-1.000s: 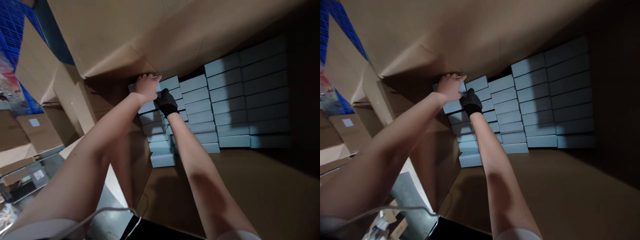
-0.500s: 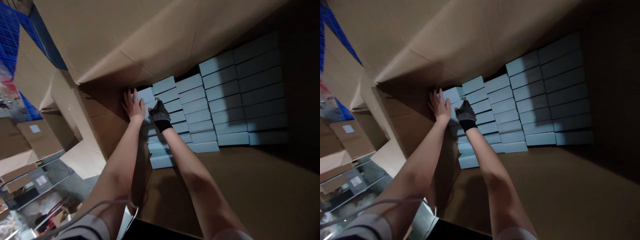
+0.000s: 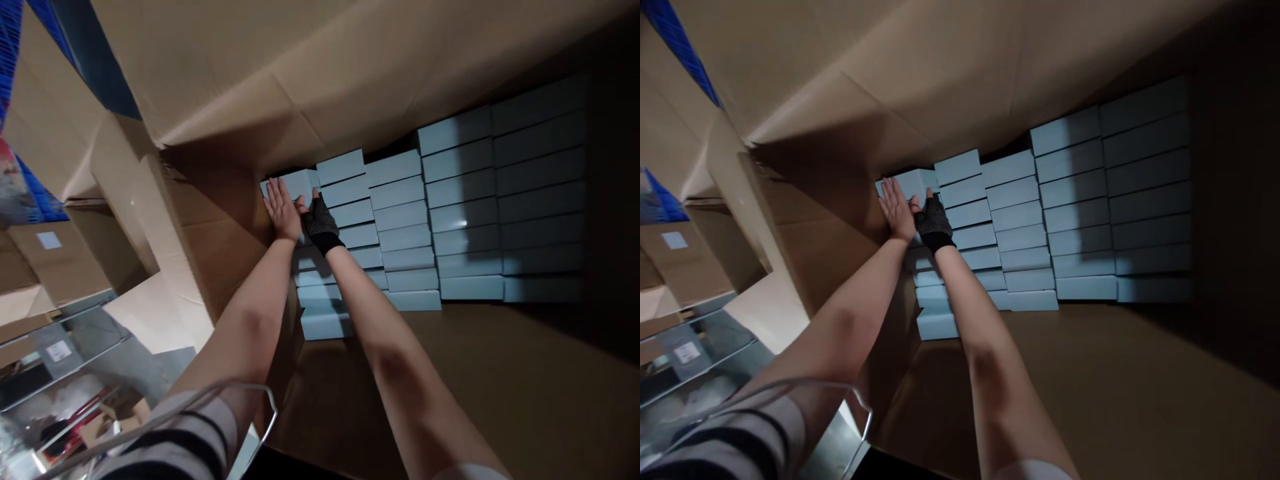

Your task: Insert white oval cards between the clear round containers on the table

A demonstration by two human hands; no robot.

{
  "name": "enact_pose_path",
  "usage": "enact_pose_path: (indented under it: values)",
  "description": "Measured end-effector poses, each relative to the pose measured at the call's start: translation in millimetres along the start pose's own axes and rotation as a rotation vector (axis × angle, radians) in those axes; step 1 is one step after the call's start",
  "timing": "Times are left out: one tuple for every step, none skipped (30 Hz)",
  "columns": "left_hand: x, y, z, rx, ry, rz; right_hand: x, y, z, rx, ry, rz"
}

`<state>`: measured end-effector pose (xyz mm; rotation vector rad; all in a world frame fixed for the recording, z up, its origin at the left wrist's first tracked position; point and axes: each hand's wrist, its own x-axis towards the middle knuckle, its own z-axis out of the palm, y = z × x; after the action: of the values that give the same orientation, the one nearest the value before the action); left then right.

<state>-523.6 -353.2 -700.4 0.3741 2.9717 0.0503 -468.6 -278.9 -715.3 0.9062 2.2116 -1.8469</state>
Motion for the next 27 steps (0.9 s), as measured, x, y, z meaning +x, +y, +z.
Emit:
enact_pose_path:
  values:
    - [4, 0, 5.7, 0.001, -0.009, 0.002, 0, 6, -2, -0.011, -0.026, 0.014]
    - [7, -1, 10.2, -0.002, -0.024, 0.007, -2, 12, -4, -0.027, -0.042, 0.034]
    - [10, -1, 13.2, -0.01, -0.035, 0.011, -5, 18, -7, -0.045, -0.047, 0.062]
    - [10, -2, 15.1, -0.021, -0.04, 0.015, -10, 25, -9, -0.064, -0.04, 0.095]
    - [9, -2, 15.9, -0.033, -0.041, 0.023, -17, 31, -11, -0.081, -0.025, 0.131]
    - [6, -2, 16.3, -0.044, -0.04, 0.033, -26, 38, -12, -0.094, -0.015, 0.163]
    - [2, -2, 16.6, -0.05, -0.042, 0.045, -36, 45, -11, -0.104, -0.02, 0.183]
    - [-1, -1, 17.3, -0.05, -0.05, 0.054, -47, 52, -9, -0.115, -0.035, 0.188]
    - [-4, 0, 18.7, -0.044, -0.061, 0.056, -59, 60, -5, -0.13, -0.055, 0.186]
    - [-5, 2, 21.1, -0.034, -0.073, 0.051, -70, 67, 0, -0.147, -0.074, 0.187]
    - [-4, 3, 24.3, -0.025, -0.087, 0.043, -79, 75, 5, -0.167, -0.086, 0.194]
    - [-2, 4, 28.3, -0.019, -0.101, 0.035, -86, 82, 11, -0.188, -0.087, 0.205]
    - [2, 5, 32.8, -0.018, -0.112, 0.031, -90, 88, 16, -0.214, -0.078, 0.208]
    - [6, 6, 37.3, -0.018, -0.12, 0.031, -93, 94, 20, -0.245, -0.063, 0.197]
    - [9, 6, 41.5, -0.015, -0.128, 0.036, -93, 99, 23, -0.281, -0.047, 0.17]
    - [10, 5, 45.2, -0.01, -0.133, 0.043, -92, 103, 26, -0.319, -0.031, 0.13]
    - [9, 3, 48.2, -0.002, -0.135, 0.052, -91, 106, 27, -0.358, -0.014, 0.086]
    - [6, 1, 50.5, 0.008, -0.14, 0.061, -91, 107, 28, -0.398, -0.003, 0.047]
    - [2, 0, 52.2, 0.016, -0.149, 0.069, -91, 108, 27, -0.438, 0.002, 0.011]
    - [-3, -2, 53.5, 0.022, -0.163, 0.074, -91, 107, 26, -0.478, 0.003, -0.025]
    - [-6, -3, 54.8, 0.026, -0.175, 0.076, -91, 106, 25, -0.517, -0.003, -0.068]
    - [-8, -4, 56.2, 0.029, -0.179, 0.074, -90, 104, 23, -0.551, -0.014, -0.119]
    - [-8, -4, 57.9, 0.032, -0.178, 0.069, -88, 103, 22, -0.577, -0.029, -0.175]
    - [-7, -4, 60.1, 0.032, -0.168, 0.065, -85, 101, 22, -0.594, -0.048, -0.232]
    - [-5, -4, 62.6, 0.03, -0.151, 0.066, -81, 100, 22, -0.601, -0.067, -0.281]
    - [-3, -4, 65.5, 0.025, -0.137, 0.07, -76, 100, 23, -0.6, -0.088, -0.318]
    - [-3, -5, 68.7, 0.019, -0.126, 0.073, -71, 102, 25, -0.598, -0.106, -0.336]
